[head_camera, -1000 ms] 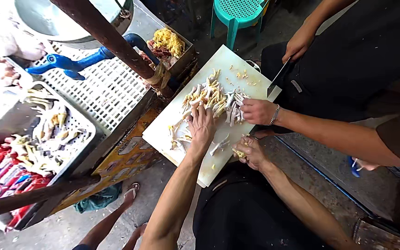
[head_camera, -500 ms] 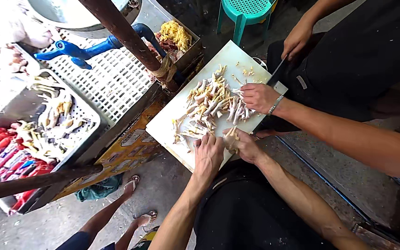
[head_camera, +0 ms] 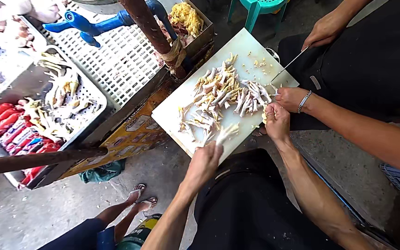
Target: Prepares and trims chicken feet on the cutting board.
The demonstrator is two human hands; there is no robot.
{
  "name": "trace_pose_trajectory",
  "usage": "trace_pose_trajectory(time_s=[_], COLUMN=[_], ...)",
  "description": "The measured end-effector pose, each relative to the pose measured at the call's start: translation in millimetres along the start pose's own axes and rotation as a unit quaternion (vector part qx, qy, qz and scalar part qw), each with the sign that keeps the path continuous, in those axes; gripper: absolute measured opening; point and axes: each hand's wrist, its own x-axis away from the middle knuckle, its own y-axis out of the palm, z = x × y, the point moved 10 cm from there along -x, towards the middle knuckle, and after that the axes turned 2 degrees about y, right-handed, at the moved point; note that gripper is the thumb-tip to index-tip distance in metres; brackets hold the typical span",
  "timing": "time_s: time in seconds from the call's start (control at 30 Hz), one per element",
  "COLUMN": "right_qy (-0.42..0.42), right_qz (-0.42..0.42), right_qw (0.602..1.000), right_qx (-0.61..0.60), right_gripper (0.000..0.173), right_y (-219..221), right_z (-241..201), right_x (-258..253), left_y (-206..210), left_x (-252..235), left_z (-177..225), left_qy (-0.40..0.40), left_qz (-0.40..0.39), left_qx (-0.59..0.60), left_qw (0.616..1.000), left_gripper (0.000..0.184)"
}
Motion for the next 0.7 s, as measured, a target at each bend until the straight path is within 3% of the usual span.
trace_pose_trajectory(time_s=[0.07,0.13,0.2,0.23,0.33,0.43,0.5,0.6,0.7], right_qy=[0.103,0.213,0.304,0.330,0.324,0.292,0.291,0.269,0.259], right_qz=[-0.068,-0.133,-0.170,-0.181,-0.224,-0.258,-0.276,-0.310,-0.298], right_qw=[0.973,0.876,0.784,0.762,0.774,0.798,0.798,0.800,0.812], right_qx=[-0.196,-0.411,-0.514,-0.528,-0.495,-0.460,-0.450,-0.437,-0.431], right_gripper=[0.025,0.030,0.040,0.043,0.036,0.016,0.008,0.025,0.022], right_y=[14.9,43.2,66.8,74.4,82.6,82.5,85.2,92.0,95.9], right_z=[20.0,31.4,38.4,40.0,35.9,34.1,35.5,32.3,29.0], right_x=[8.8,30.6,52.6,61.8,76.4,81.8,86.1,88.5,81.9], left_y=[-7.5,-9.4,-12.7,-13.4,-22.6,-48.8,-43.9,-17.7,0.7], left_x=[-9.3,-31.9,-63.6,-79.7,-116.7,-115.6,-118.0,-132.6,-134.9], left_z=[-15.8,-11.9,4.2,15.6,27.7,18.7,10.6,0.4,4.6], left_qy=[0.000,0.021,0.049,0.066,0.040,0.039,0.038,0.054,0.121], left_qz=[0.001,-0.001,0.017,0.022,0.029,0.132,0.137,0.095,0.107], left_qx=[0.267,0.392,0.281,0.168,-0.133,-0.235,-0.293,-0.371,-0.408], left_qw=[0.964,0.920,0.958,0.983,0.990,0.962,0.946,0.922,0.899], left_gripper=[0.039,0.042,0.040,0.040,0.056,0.036,0.028,0.031,0.032])
